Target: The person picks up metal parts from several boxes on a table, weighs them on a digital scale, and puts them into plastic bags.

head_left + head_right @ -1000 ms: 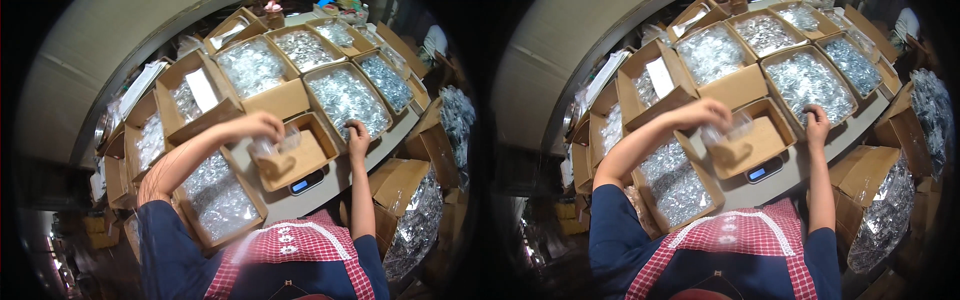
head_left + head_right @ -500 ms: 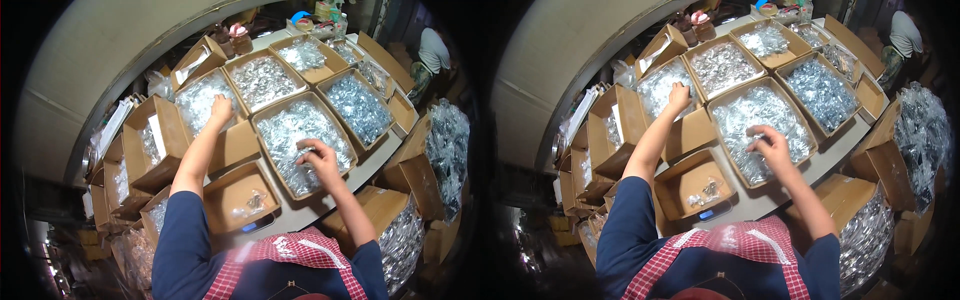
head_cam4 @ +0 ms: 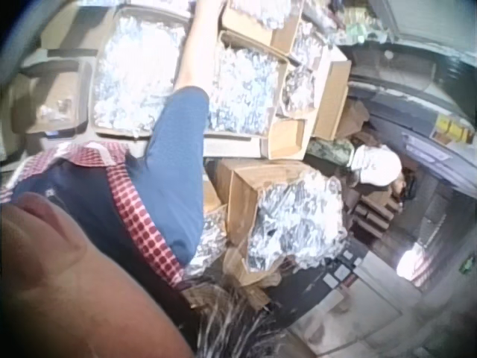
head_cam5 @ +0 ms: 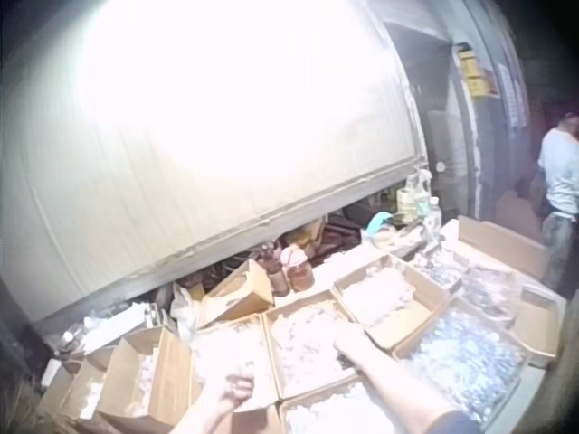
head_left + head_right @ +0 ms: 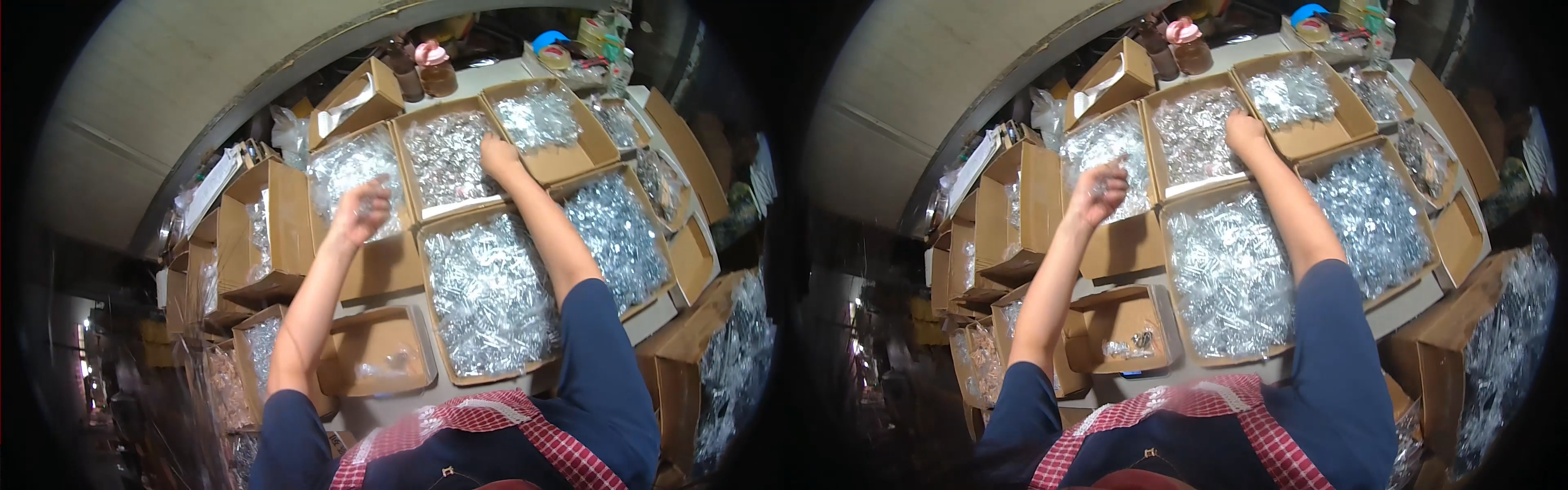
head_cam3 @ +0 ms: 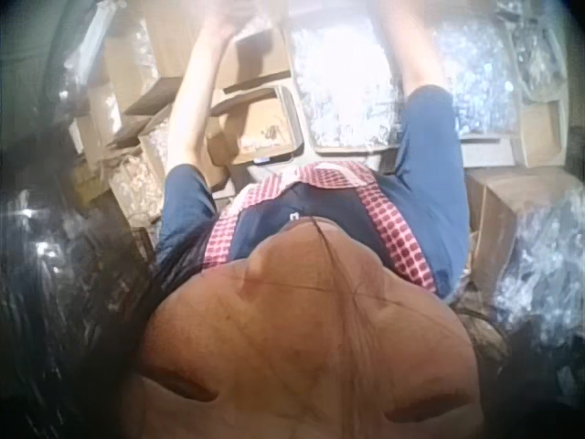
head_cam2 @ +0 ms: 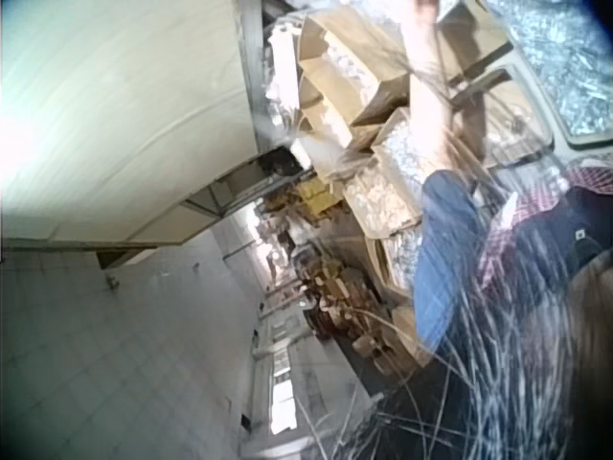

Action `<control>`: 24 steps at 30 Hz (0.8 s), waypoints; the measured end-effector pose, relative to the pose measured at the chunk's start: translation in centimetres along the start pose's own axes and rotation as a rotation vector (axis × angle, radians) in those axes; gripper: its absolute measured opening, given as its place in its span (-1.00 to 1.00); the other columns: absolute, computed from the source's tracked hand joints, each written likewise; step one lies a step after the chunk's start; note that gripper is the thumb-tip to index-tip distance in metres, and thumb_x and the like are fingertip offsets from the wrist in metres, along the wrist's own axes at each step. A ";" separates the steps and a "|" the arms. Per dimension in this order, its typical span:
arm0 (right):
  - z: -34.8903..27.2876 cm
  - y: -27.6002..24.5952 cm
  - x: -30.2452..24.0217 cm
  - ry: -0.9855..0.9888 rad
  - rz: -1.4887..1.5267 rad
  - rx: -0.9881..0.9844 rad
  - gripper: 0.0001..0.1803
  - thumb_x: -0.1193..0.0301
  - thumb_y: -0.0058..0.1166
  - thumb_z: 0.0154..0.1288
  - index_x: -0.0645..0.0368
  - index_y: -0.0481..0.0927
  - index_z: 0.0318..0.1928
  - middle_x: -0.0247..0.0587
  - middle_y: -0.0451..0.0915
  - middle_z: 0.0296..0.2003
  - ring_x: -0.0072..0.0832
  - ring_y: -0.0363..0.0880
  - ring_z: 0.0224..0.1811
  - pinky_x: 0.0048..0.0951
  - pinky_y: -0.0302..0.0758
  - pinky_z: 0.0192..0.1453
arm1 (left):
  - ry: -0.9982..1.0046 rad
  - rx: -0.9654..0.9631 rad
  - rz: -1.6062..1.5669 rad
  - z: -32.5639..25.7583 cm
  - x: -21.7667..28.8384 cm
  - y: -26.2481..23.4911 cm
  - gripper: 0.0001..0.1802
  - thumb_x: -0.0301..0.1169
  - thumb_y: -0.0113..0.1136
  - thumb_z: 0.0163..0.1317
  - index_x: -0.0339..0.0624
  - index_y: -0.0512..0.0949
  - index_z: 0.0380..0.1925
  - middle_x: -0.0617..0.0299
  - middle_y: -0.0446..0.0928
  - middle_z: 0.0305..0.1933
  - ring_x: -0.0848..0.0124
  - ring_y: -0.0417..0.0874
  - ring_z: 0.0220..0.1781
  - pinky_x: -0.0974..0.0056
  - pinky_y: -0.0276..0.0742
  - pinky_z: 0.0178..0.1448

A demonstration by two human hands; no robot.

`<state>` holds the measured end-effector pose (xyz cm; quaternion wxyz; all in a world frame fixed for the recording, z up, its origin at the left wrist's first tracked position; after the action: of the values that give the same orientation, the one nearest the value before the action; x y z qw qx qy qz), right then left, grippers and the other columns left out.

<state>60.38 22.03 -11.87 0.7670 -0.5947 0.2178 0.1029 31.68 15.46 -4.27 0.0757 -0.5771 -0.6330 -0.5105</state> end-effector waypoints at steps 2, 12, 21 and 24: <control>1.2 1.8 0.5 0.071 -0.251 0.009 -0.66 0.47 0.08 0.06 0.40 0.54 -0.12 0.28 0.58 -0.17 -0.07 0.65 -0.14 -0.15 0.59 -0.06 | -0.091 -0.021 -0.062 -1.2 -2.5 1.4 -0.54 -0.50 -0.05 0.19 -0.28 0.28 0.14 0.37 0.29 -0.53 0.61 0.24 -0.63 0.58 0.14 -0.67; 0.1 0.2 0.8 0.164 0.729 -0.356 -0.83 0.40 0.14 0.09 0.20 0.64 -0.31 -0.21 0.63 -0.44 -0.40 0.60 -0.39 -0.38 0.50 -0.27 | -0.199 -0.152 -0.362 0.1 -7.7 1.0 -0.77 -0.31 -0.09 0.38 -0.28 0.41 -0.24 0.47 0.15 -0.70 0.63 0.14 -0.69 0.51 0.08 -0.67; -3.3 -7.0 -3.9 -0.108 0.977 -0.492 -0.66 0.30 0.21 0.21 0.24 0.63 -0.06 -0.30 0.66 -0.20 -0.53 0.57 -0.13 -0.45 0.46 0.05 | -0.251 -0.128 -0.221 2.0 -9.8 8.2 -0.65 -0.21 -0.02 0.38 -0.34 0.39 -0.14 0.35 0.30 -0.51 0.63 0.21 -0.65 0.54 0.03 -0.72; 3.1 -7.2 8.1 0.017 0.282 0.109 -0.56 0.30 0.15 0.09 0.28 0.58 -0.03 0.04 0.63 -0.15 -0.11 0.62 -0.11 -0.29 0.48 0.08 | -0.089 -0.114 -0.145 3.1 -9.7 7.8 -0.74 -0.32 -0.05 0.37 -0.34 0.39 -0.17 0.34 0.32 -0.50 0.63 0.22 -0.66 0.54 0.04 -0.73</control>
<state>71.17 22.25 -8.71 0.7742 -0.5165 0.3111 0.1926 42.58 9.95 -7.98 -0.0222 -0.5552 -0.6458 -0.5237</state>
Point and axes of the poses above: each hand's wrist, its own z-axis towards the middle knuckle, its own y-axis out of the palm, x = y × z, the point moved 9 cm from there along z, towards the middle knuckle
